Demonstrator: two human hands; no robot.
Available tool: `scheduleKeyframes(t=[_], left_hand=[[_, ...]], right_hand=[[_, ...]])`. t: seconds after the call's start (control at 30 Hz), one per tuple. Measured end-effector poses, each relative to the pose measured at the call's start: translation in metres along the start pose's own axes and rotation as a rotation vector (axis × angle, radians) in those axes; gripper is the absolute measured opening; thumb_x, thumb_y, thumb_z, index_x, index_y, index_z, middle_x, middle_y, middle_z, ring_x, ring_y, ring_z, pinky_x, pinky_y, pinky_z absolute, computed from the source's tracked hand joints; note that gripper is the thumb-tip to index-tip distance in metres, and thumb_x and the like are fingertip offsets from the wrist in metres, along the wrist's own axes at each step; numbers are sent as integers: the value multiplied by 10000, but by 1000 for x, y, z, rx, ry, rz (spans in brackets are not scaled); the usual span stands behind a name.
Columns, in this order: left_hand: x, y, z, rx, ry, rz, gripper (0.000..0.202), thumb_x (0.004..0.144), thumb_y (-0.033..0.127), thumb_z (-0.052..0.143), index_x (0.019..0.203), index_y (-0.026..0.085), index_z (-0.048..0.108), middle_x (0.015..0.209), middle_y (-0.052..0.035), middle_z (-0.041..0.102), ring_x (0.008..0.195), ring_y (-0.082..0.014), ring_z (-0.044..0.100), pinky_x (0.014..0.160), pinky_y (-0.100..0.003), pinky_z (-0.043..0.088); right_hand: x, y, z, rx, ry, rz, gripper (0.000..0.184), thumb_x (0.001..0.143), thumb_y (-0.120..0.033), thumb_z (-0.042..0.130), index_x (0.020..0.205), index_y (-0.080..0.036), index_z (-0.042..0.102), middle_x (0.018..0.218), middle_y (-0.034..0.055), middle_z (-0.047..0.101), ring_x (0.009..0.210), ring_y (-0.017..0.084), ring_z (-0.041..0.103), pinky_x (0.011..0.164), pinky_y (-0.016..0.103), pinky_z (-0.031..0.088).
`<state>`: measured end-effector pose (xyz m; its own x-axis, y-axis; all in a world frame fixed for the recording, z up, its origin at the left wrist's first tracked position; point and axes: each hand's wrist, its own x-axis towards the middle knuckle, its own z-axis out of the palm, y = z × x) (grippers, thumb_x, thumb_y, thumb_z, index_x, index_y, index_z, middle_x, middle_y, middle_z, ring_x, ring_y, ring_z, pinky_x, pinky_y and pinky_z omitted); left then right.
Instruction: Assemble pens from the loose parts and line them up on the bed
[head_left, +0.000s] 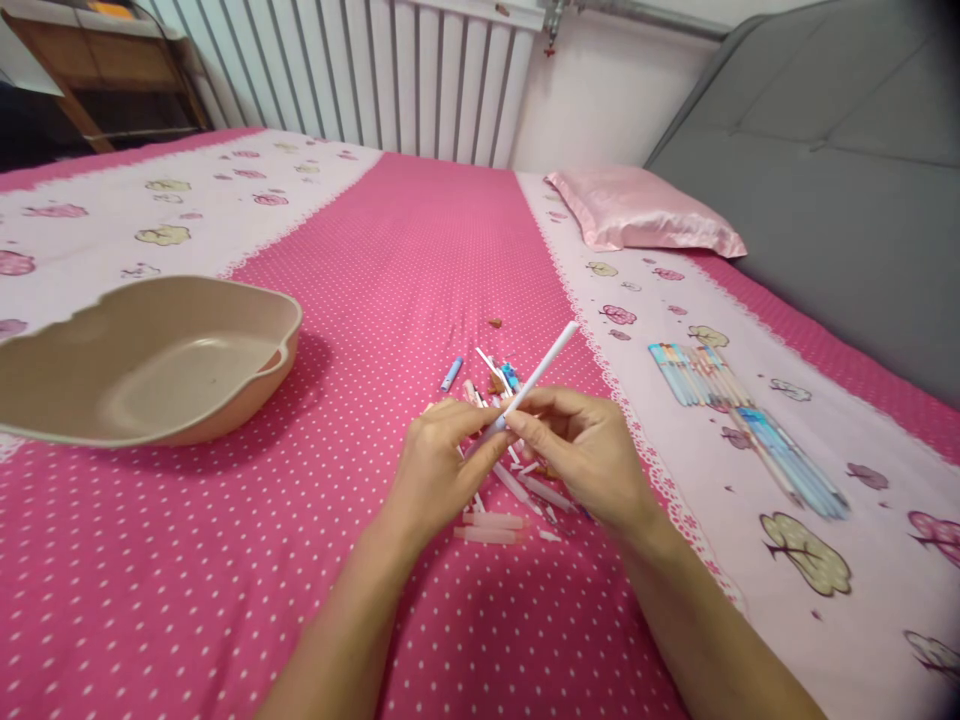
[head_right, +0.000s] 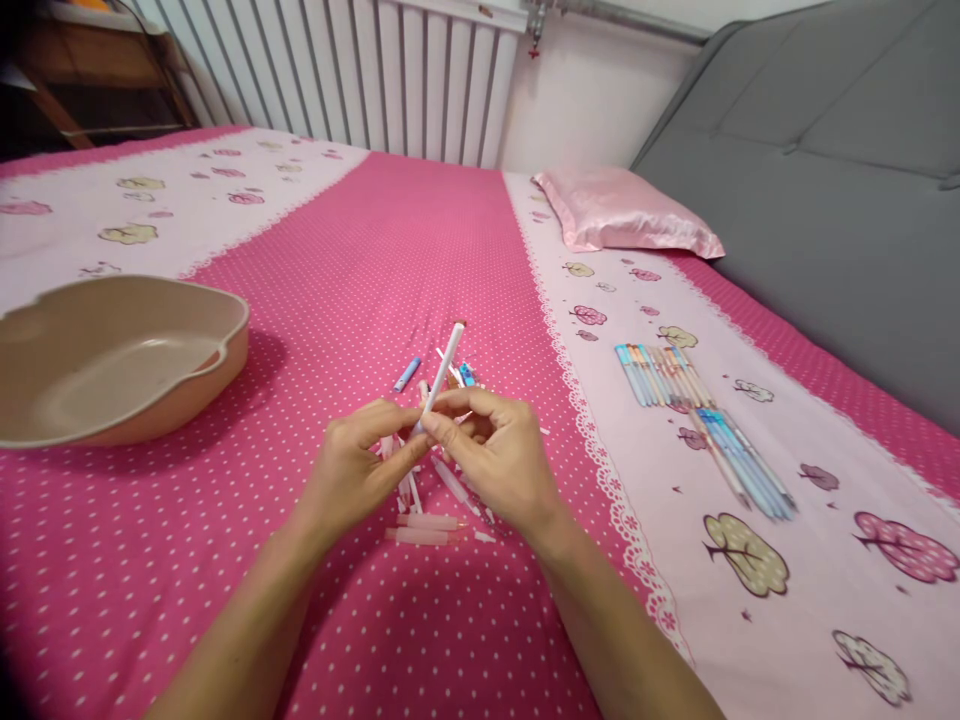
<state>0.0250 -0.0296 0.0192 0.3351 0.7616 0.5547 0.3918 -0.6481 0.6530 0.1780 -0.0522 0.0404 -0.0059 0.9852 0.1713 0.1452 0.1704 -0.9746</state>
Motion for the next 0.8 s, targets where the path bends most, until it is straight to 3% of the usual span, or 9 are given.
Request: scheduleKeyframes(t=[0.13,0.23,0.3,0.43,0.53,0.63,0.7,0.8], left_hand=[[1,0,0,-39,3,-28,191,847,257,583,975,221,720,720,-32,701,637,-148,601,612,-270,440],[1,-1,0,-41,10,-35,171,846,269,585,931,216,724,715,-32,699,634,-149,601,609,-271,440],[0,-1,0,-26,14,-28,155,845,277,591,884,198,718,706,-32,695,627,-146,597,605,-269,437],[0,-1,0,2,23,-9,142,836,288,609,823,180,700,688,-27,686,614,-141,588,601,-268,435],[1,-1,0,0,49,-49,156,832,314,615,823,189,707,680,-25,685,620,-145,587,608,-274,442],[1,-1,-2,-46,146,-152,175,829,325,618,866,187,719,744,-38,706,669,-153,611,637,-282,468],[1,-1,-3,-75,233,-222,179,818,328,628,878,190,725,780,-37,717,686,-152,623,653,-281,484],[1,-1,-5,-119,320,-303,180,796,330,649,883,195,729,810,-29,726,690,-146,632,664,-276,503]], right_hand=[[-1,-3,-1,-80,-30,31,172,763,-298,674,847,-149,696,702,20,635,493,69,475,431,203,375],[-1,-5,-2,-110,-28,23,193,755,-296,680,880,-149,696,599,-11,583,462,69,450,418,203,358],[-2,-7,-3,-102,-1,18,233,756,-296,682,943,-157,694,575,-27,561,433,59,421,406,201,347],[-3,-9,-5,-64,69,6,288,774,-335,673,1017,-181,682,708,2,625,440,56,457,414,209,388],[-1,-9,-10,-87,166,-2,265,771,-338,669,991,-189,680,740,7,637,457,70,494,417,214,413],[2,-8,-20,-217,212,50,193,760,-308,661,894,-169,677,697,15,646,492,97,541,445,221,433],[2,-7,-27,-364,74,136,122,758,-261,638,817,-160,675,675,24,659,517,114,571,481,231,442],[2,-5,-34,-633,-243,231,77,736,-171,606,742,-176,682,649,10,668,554,126,594,516,231,417]])
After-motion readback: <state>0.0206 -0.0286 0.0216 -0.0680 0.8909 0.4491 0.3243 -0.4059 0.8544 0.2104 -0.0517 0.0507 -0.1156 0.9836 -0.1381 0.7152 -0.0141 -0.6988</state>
